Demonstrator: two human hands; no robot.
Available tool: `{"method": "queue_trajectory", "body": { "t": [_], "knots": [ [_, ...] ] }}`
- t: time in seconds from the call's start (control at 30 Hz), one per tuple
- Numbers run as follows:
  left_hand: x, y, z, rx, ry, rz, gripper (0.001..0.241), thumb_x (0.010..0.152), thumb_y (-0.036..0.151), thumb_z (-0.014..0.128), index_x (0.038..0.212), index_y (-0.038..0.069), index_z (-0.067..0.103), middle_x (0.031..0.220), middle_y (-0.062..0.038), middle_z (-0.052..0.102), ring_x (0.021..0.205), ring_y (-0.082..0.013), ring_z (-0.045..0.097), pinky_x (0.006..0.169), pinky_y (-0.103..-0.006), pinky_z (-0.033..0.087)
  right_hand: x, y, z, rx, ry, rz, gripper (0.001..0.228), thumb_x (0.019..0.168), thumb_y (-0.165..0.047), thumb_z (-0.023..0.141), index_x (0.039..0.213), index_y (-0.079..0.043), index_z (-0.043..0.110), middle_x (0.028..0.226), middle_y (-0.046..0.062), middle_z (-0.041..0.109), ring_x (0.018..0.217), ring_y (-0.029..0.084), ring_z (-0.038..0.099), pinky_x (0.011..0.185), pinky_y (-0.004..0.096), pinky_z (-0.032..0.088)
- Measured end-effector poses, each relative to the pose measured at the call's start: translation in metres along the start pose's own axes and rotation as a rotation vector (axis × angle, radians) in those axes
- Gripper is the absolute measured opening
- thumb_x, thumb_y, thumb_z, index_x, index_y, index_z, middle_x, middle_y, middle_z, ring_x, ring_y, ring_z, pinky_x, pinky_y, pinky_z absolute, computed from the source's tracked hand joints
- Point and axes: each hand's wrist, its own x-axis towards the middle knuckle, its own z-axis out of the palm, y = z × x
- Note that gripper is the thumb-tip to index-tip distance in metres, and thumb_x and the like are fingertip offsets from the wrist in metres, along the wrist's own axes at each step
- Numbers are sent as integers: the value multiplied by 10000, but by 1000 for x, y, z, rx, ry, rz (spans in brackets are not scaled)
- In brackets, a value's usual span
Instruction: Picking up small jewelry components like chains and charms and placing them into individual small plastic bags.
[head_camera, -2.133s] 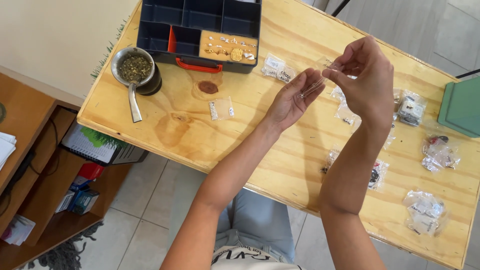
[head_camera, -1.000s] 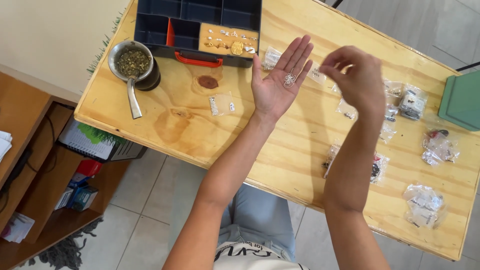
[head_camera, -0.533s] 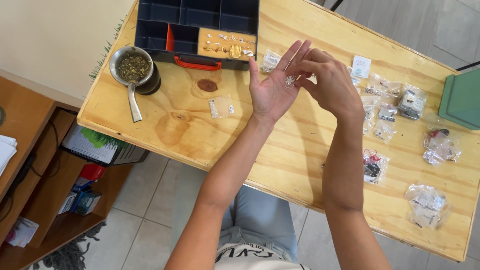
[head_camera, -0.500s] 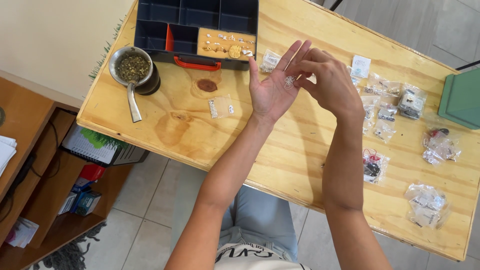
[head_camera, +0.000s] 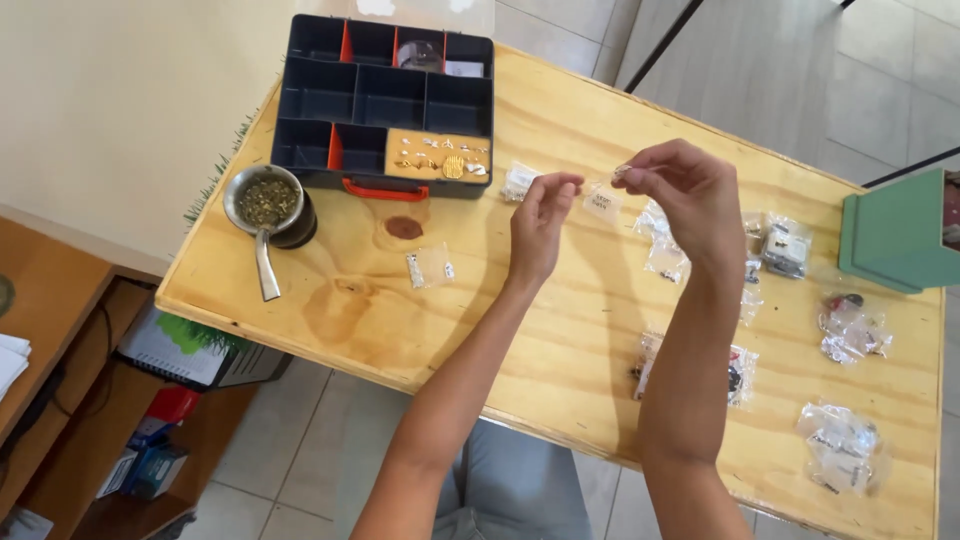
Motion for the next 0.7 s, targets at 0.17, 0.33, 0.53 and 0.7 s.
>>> {"method": "queue_trajectory", "body": {
  "t": [0.17, 0.33, 0.53, 0.7],
  "knots": [
    [-14, 18, 10, 61, -38, 301, 274, 1065, 302, 654, 1323, 212, 668, 1204, 6, 738, 1146, -144, 721, 1060, -298, 549, -6, 8, -6, 101, -109, 86, 154, 981, -29, 771, 1091, 31, 682, 953, 179, 723, 900, 259, 767, 854, 401, 662],
    [-20, 30, 10, 76, -46, 271, 245, 984, 311, 703, 1170, 151, 700, 1105, -1, 748, 1031, -147, 737, 951, -282, 589, -5, 0, -6, 30, -244, 102, 134, 1004, -88, 731, 1092, -8, 669, 913, 103, 737, 860, 166, 751, 829, 240, 644],
    [-16, 29, 10, -20, -21, 252, 103, 923, 230, 766, 968, 164, 702, 927, 38, 724, 845, -80, 673, 823, -211, 550, -3, -1, -7, -54, -205, 116, 182, 1033, -118, 751, 1161, -74, 629, 820, 33, 674, 765, 89, 620, 761, 208, 541],
    [-15, 33, 8, -47, -44, 355, 96, 1010, 240, 674, 1022, 146, 690, 1053, 2, 690, 1016, -113, 660, 923, -242, 560, 0, 10, -9, -8, -200, 71, 187, 1031, -147, 759, 1125, -64, 620, 894, 35, 666, 809, 119, 667, 781, 224, 573]
  ]
}}
